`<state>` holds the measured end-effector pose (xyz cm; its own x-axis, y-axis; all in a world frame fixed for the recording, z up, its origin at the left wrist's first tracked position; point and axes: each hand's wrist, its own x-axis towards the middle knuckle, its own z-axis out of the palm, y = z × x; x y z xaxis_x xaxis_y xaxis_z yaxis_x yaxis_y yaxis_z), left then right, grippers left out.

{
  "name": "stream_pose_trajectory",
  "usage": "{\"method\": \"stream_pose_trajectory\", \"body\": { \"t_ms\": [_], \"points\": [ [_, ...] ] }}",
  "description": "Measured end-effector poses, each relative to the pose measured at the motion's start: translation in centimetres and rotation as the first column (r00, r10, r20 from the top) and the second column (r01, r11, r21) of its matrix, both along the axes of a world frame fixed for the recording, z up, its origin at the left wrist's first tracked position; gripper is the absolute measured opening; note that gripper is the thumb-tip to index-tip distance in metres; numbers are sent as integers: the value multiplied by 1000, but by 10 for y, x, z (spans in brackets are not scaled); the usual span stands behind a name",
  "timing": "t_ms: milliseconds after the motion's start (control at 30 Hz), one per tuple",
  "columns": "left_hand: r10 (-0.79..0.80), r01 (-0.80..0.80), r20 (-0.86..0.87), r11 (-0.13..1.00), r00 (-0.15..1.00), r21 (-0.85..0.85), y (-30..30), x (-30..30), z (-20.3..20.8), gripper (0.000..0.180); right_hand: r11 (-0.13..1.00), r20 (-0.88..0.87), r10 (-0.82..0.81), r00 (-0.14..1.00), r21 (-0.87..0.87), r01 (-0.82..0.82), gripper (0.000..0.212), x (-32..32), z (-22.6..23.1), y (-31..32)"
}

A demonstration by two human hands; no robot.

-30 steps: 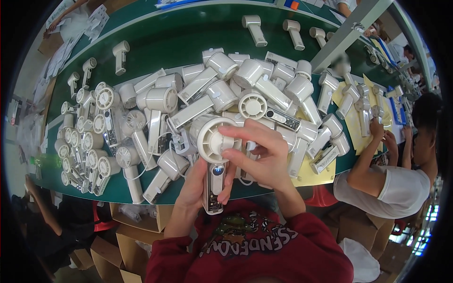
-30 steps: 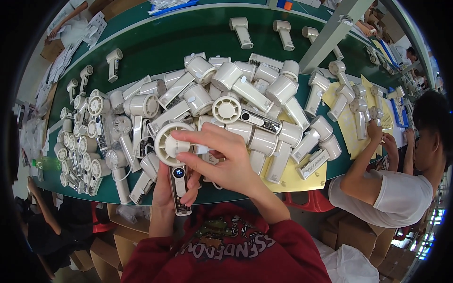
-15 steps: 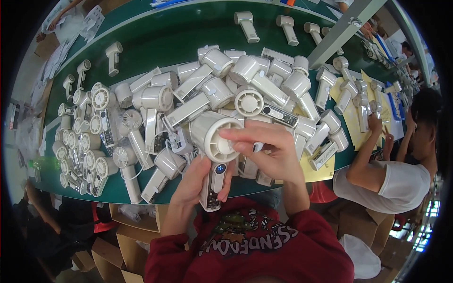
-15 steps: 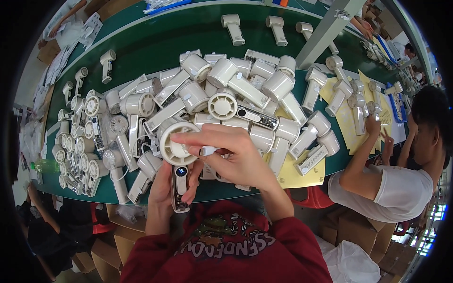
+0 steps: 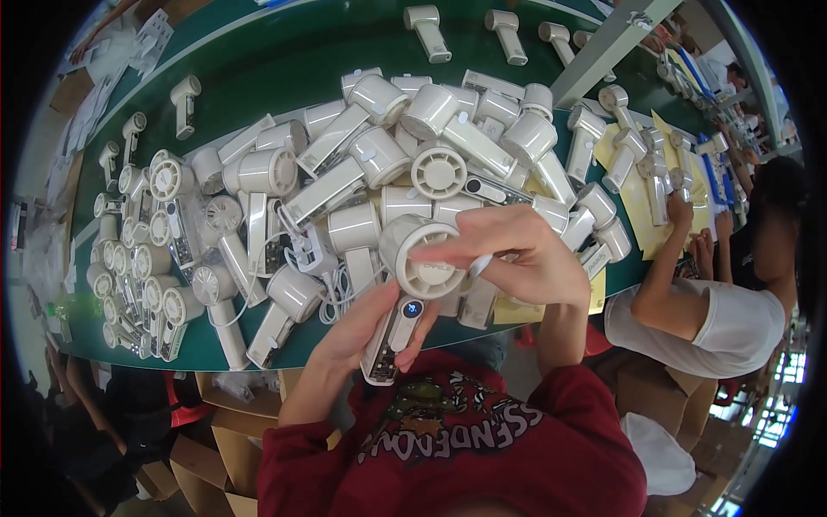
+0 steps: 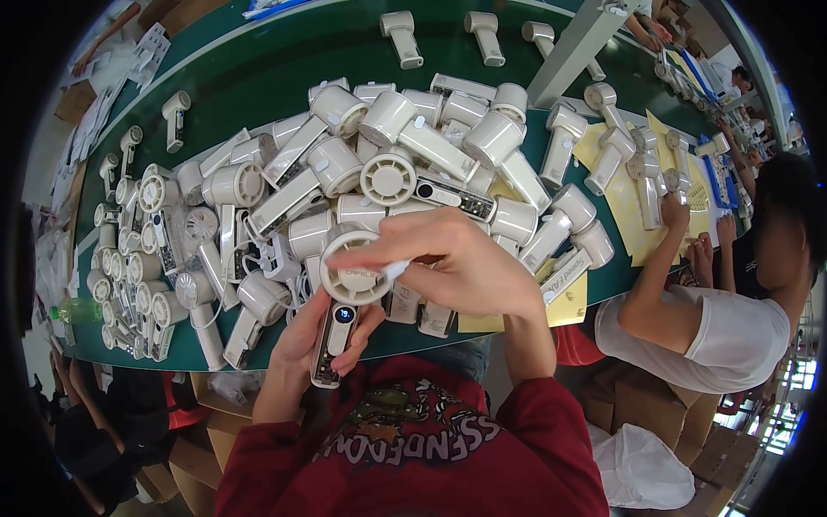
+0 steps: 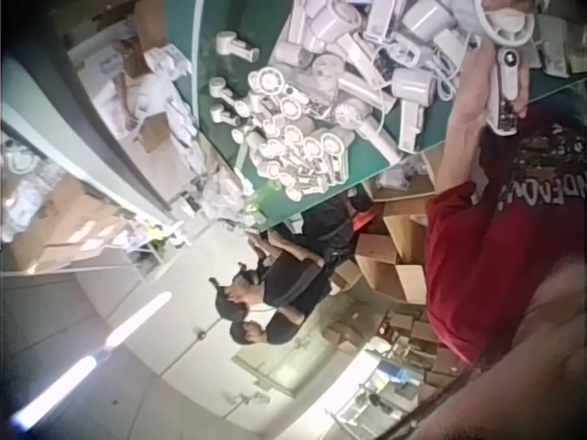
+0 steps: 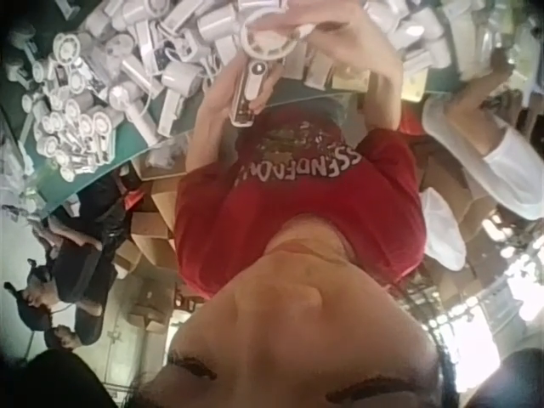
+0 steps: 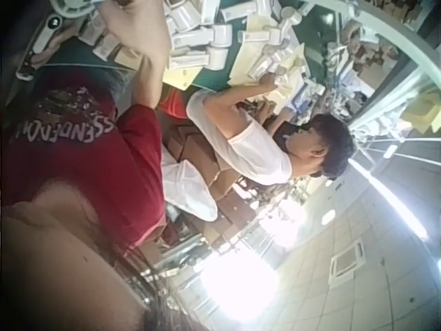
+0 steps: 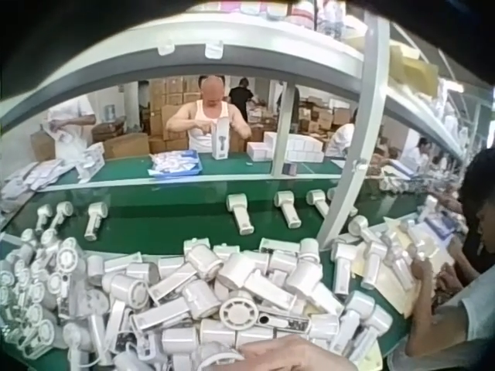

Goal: The person assembles small portable hand fans by hand, fitting internal components into plastic housings.

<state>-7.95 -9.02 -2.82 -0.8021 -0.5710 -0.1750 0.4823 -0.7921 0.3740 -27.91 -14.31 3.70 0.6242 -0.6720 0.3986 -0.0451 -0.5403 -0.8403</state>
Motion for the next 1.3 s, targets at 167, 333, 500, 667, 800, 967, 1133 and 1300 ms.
{"method": "stream_pose_trajectory", "body": {
  "t_ms": [167, 333, 500, 667, 800, 967, 1133, 1300],
  "points": [
    [290, -256, 126, 939, 949, -229, -2, -4, 16, 48, 887, 189, -306, 933, 413, 207, 27, 1, -1, 25],
    [716, -625, 120, 668, 687, -405, -14, 2, 25, 53, 712, 214, -521, 826, 642, 283, 24, 25, -17, 62],
    [830, -820, 57, 557, 555, -133, -33, -7, 45, 56, 839, 182, -403, 897, 465, 283, 15, 70, -47, 76],
    [837, -837, 2, 547, 547, 12, -31, -13, 42, 53, 859, 249, -480, 841, 327, 394, 12, 87, -50, 75],
    [881, -879, 65, 472, 469, -59, -31, -18, 43, 52, 861, 210, -460, 863, 342, 376, 13, 84, -50, 75],
    [929, -902, 64, 368, 363, -224, -30, -19, 39, 53, 833, 108, -400, 910, 456, 312, 16, 75, -42, 74],
    [961, -895, 23, 264, 275, -360, -27, -18, 45, 54, 779, 191, -410, 892, 582, 233, 18, 81, -42, 78],
    [942, -898, -33, 308, 334, -315, -26, -19, 48, 55, 828, 314, -420, 852, 516, 218, 19, 83, -47, 80]
  ]
}}
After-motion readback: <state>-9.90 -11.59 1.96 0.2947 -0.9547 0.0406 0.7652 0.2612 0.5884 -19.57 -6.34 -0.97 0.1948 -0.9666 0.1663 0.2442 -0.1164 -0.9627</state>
